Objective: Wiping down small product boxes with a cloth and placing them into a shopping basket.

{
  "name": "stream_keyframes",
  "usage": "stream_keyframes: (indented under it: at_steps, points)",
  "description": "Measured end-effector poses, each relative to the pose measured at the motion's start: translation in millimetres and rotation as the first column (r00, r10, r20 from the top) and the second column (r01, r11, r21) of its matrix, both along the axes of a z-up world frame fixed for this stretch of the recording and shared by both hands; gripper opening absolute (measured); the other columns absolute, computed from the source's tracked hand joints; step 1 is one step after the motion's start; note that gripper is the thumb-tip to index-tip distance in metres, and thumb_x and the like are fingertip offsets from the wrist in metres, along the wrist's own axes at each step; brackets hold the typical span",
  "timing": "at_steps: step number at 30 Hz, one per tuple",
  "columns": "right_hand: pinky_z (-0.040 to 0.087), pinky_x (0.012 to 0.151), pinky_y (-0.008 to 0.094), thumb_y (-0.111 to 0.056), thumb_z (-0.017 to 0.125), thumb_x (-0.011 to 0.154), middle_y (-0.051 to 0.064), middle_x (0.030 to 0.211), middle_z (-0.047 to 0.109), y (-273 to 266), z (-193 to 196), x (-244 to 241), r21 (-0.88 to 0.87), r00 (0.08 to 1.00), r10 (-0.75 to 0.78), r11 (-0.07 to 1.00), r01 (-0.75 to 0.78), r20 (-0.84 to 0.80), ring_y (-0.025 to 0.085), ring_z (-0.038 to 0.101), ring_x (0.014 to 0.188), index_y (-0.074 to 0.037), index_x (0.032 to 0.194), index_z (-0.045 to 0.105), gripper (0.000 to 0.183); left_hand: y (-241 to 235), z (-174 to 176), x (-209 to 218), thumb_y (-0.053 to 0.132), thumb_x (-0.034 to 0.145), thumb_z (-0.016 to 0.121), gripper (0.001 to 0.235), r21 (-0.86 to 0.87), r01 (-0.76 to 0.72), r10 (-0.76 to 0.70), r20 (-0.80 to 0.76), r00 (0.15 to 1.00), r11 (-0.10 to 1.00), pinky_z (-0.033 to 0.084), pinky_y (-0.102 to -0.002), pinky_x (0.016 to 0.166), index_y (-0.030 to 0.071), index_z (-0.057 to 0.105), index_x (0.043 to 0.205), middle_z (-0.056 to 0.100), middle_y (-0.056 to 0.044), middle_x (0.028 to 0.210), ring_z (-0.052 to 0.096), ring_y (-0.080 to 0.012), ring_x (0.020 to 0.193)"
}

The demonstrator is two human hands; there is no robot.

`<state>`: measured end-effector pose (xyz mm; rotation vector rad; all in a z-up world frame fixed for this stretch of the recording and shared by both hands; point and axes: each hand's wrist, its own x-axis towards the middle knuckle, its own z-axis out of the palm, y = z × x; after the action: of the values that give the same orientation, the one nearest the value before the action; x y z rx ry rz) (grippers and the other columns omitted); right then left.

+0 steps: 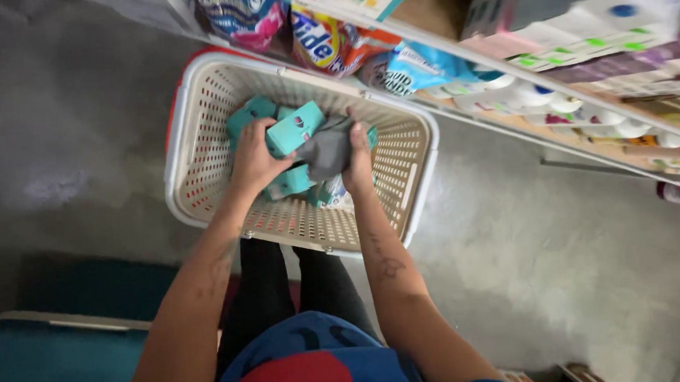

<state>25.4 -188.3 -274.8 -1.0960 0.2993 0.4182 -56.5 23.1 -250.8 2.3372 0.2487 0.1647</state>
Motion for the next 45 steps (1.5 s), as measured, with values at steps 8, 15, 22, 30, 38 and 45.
stream_keyframes:
  at_steps: [8, 15, 22, 30, 38, 45]
  points:
    - [0.049, 0.096, 0.039, -0.041, 0.056, 0.103, 0.01, 0.129, 0.064, 9.4, 106.3, 15.1, 0.042, 0.987, 0.021, 0.999, -0.028, 0.161, 0.021, 0.059, 0.11, -0.008, 0.152, 0.047, 0.06, -45.9, 129.2, -14.8, 0.023, 0.073, 0.09, 0.083, -0.306, -0.016, 0.065, 0.151, 0.986, 0.952, 0.048, -0.047, 0.1, 0.007, 0.045, 0.141, 0.06, -0.023, 0.129, 0.058, -0.0428, 0.12]
    - [0.047, 0.104, 0.043, -0.041, 0.047, 0.113, 0.013, 0.128, 0.062, 6.1, 174.2, 18.8, -0.397, 0.924, 0.252, 0.909, -0.125, 0.287, 0.022, 0.057, 0.114, -0.002, 0.139, 0.059, 0.049, -55.7, 178.9, -1.5, 0.018, 0.063, 0.089, 0.08, 0.033, -0.021, 0.011, 0.292, 0.956, 0.999, 0.052, -0.047, 0.095, 0.007, 0.054, 0.134, 0.067, -0.02, 0.125, 0.065, -0.0409, 0.113]
    - [0.044, 0.118, 0.036, -0.035, 0.04, 0.115, 0.011, 0.149, 0.061, 29.3, 215.3, 36.3, -0.817, 0.496, 0.654, 0.513, 0.265, 0.571, 0.03, 0.06, 0.135, -0.015, 0.142, 0.06, 0.04, -41.4, 235.6, 2.4, 0.02, 0.059, 0.088, 0.076, 0.124, 0.189, -0.225, 0.462, 0.858, 0.974, 0.055, -0.045, 0.094, 0.006, 0.057, 0.127, 0.069, -0.015, 0.124, 0.068, -0.0347, 0.113]
    - [0.056, 0.09, 0.034, -0.03, 0.054, 0.105, 0.017, 0.11, 0.074, 49.3, 190.5, 39.0, -0.62, 0.755, 0.269, 0.753, 0.222, 0.598, 0.027, 0.072, 0.099, -0.004, 0.118, 0.072, 0.034, -0.5, 249.8, 23.8, 0.028, 0.067, 0.089, 0.069, -0.111, 0.142, -0.12, 0.185, 0.975, 0.984, 0.056, -0.044, 0.085, 0.008, 0.057, 0.125, 0.073, -0.017, 0.11, 0.071, -0.0349, 0.1]
    - [0.025, 0.119, 0.052, -0.021, 0.047, 0.105, 0.018, 0.155, 0.048, 90.3, 266.0, -21.8, -0.748, 0.552, 0.506, 0.497, 0.441, 0.662, 0.036, 0.041, 0.144, -0.006, 0.154, 0.046, 0.051, -7.8, 195.3, 67.6, 0.033, 0.101, 0.07, 0.045, -0.763, -0.107, 0.356, 0.169, 0.919, 0.638, 0.052, -0.038, 0.086, 0.004, 0.049, 0.128, 0.065, -0.012, 0.112, 0.063, -0.0222, 0.101]
    - [0.01, 0.13, 0.055, -0.023, 0.042, 0.111, 0.018, 0.17, 0.031, 67.5, 292.8, -1.7, -0.735, 0.558, 0.483, 0.506, 0.451, 0.675, 0.039, 0.02, 0.161, -0.008, 0.162, 0.035, 0.054, -41.6, 242.3, 71.9, 0.035, 0.098, 0.072, 0.043, -0.833, -0.067, 0.406, 0.195, 0.893, 0.549, 0.052, -0.031, 0.085, 0.003, 0.053, 0.121, 0.066, -0.009, 0.108, 0.061, -0.0158, 0.097]
